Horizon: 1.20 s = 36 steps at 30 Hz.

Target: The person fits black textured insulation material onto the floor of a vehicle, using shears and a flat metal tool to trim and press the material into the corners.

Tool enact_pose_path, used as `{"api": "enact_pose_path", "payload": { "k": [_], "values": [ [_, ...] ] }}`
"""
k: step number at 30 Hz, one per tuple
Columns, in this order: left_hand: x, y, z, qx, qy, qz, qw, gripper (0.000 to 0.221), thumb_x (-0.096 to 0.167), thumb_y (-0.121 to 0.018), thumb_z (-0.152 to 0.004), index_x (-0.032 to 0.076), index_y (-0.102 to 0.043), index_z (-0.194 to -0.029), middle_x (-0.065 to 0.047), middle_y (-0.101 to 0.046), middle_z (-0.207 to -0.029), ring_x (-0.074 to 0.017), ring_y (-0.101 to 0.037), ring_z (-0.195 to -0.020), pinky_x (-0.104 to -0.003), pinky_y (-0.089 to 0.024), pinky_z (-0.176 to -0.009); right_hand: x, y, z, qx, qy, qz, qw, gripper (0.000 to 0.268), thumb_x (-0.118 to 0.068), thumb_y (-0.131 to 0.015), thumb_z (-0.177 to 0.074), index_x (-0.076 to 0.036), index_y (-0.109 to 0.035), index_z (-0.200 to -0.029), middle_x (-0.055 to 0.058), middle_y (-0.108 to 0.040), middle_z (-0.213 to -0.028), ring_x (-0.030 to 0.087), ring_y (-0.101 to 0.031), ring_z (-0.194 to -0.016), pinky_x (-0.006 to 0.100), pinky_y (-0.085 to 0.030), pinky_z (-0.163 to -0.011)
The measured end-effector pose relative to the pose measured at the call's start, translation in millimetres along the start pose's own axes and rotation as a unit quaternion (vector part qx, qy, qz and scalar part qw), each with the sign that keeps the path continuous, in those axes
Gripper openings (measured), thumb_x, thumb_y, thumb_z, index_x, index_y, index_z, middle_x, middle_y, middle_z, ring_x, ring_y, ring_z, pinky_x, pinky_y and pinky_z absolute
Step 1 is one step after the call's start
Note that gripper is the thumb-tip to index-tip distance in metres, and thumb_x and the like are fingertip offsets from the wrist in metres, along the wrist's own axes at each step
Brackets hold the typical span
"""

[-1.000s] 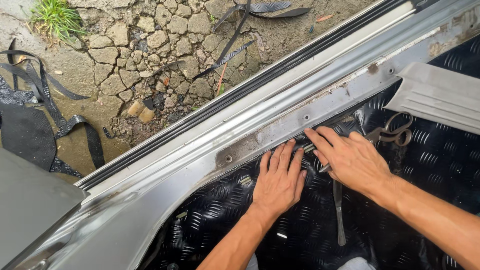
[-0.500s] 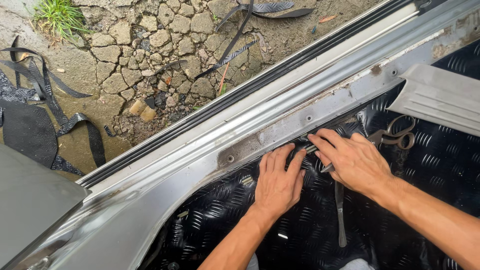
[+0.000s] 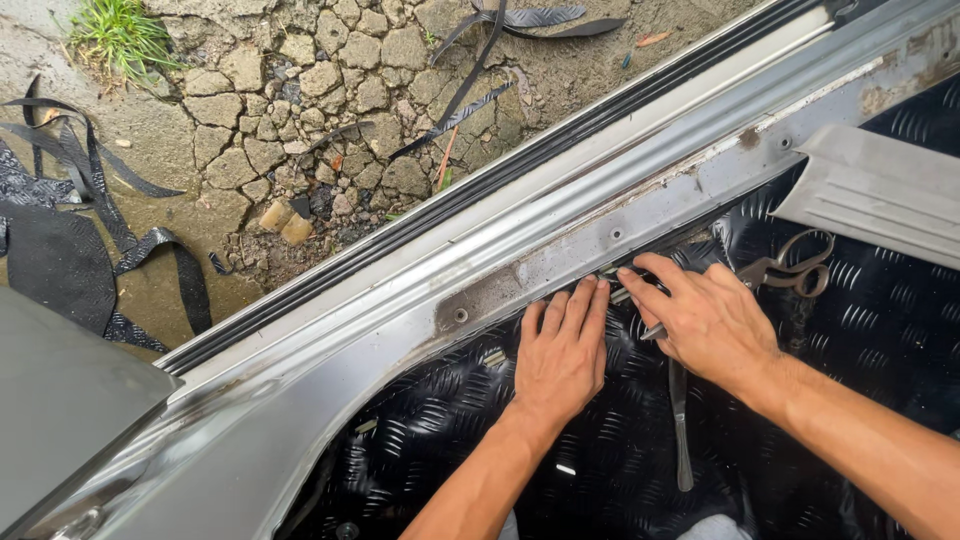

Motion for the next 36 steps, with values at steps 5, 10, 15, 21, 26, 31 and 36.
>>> {"api": "enact_pose_path", "payload": {
  "k": [5,10,15,21,26,31,36],
  "values": [
    [6.0,-1.7,-6.0,-0.031,0.053,0.036,0.997,0.058,0.015,-0.066,-0.089,0.004,-0.054,-0.144,-0.012,-0.056,-0.139,-0.0287,-0.056,-0.118,-0.049,-0.038,-0.105,-3.5,6.6,-4.1,-0.046,-0.017,-0.021,0.999,0.072,-0.014,-0.083,-0.069,-0.021,-0.062,-0.137,-0.002,-0.061,-0.127,0.021,-0.066,-0.084,0.036,-0.046,-0.073],
    [6.1,-2.3,-2.9,-0.007,0.029,0.031,0.999,0.060,0.016,-0.067,-0.087,0.004,-0.054,-0.144,-0.014,-0.056,-0.137,-0.0305,-0.055,-0.119,-0.050,-0.037,-0.108,-4.5,6.6,1.7,0.019,-0.003,-0.032,0.999,0.076,-0.011,-0.081,-0.057,-0.015,-0.062,-0.130,0.002,-0.062,-0.127,0.022,-0.070,-0.093,0.037,-0.046,-0.074],
    [6.6,-1.8,0.8,-0.009,0.002,-0.020,1.000,0.058,0.015,-0.062,-0.094,-0.001,-0.050,-0.148,-0.019,-0.056,-0.140,-0.0326,-0.054,-0.126,-0.051,-0.038,-0.110,-4.8,1.5,6.0,0.044,-0.005,-0.041,0.998,0.070,-0.011,-0.083,-0.065,-0.013,-0.062,-0.132,0.005,-0.062,-0.129,0.024,-0.068,-0.086,0.037,-0.046,-0.074],
    [12.5,3.6,-3.9,-0.069,-0.004,-0.098,0.993,0.060,0.018,-0.052,-0.095,-0.008,-0.045,-0.149,-0.023,-0.054,-0.146,-0.0335,-0.051,-0.135,-0.054,-0.040,-0.109,-3.9,2.1,3.0,0.053,0.035,0.000,0.998,0.072,-0.013,-0.081,-0.062,-0.014,-0.062,-0.132,0.004,-0.062,-0.130,0.020,-0.069,-0.090,0.037,-0.046,-0.072],
    [14.3,4.0,-7.3,-0.127,0.013,-0.092,0.988,0.062,0.017,-0.051,-0.095,-0.008,-0.042,-0.150,-0.023,-0.050,-0.148,-0.0352,-0.048,-0.134,-0.055,-0.039,-0.110,-5.2,1.7,2.4,0.002,0.037,0.044,0.998,0.085,-0.018,-0.081,-0.058,-0.014,-0.060,-0.140,0.003,-0.060,-0.131,0.018,-0.068,-0.096,0.037,-0.046,-0.075],
    [12.2,-4.3,-5.8,-0.122,0.018,-0.082,0.989,0.062,0.017,-0.050,-0.093,-0.008,-0.041,-0.150,-0.024,-0.046,-0.150,-0.0365,-0.046,-0.136,-0.056,-0.037,-0.110,-2.1,6.1,-5.3,-0.044,0.019,0.021,0.999,0.078,-0.015,-0.078,-0.066,-0.017,-0.059,-0.141,0.002,-0.058,-0.136,0.019,-0.068,-0.091,0.037,-0.047,-0.073],
    [8.6,-1.7,1.4,-0.075,0.000,-0.080,0.994,0.060,0.015,-0.048,-0.095,-0.008,-0.043,-0.150,-0.023,-0.048,-0.151,-0.0367,-0.048,-0.138,-0.054,-0.037,-0.113,3.4,10.4,-8.6,0.028,-0.036,-0.075,0.996,0.040,-0.018,-0.074,-0.086,-0.019,-0.067,-0.125,-0.001,-0.064,-0.125,0.026,-0.066,-0.083,0.037,-0.047,-0.073]
  ]
}}
Point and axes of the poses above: each hand's wrist, its own z-axis away from the middle knuckle, its own y-axis out of the back of the hand, x = y × z, the point moved 1 cm from there along -z, towards the middle knuckle
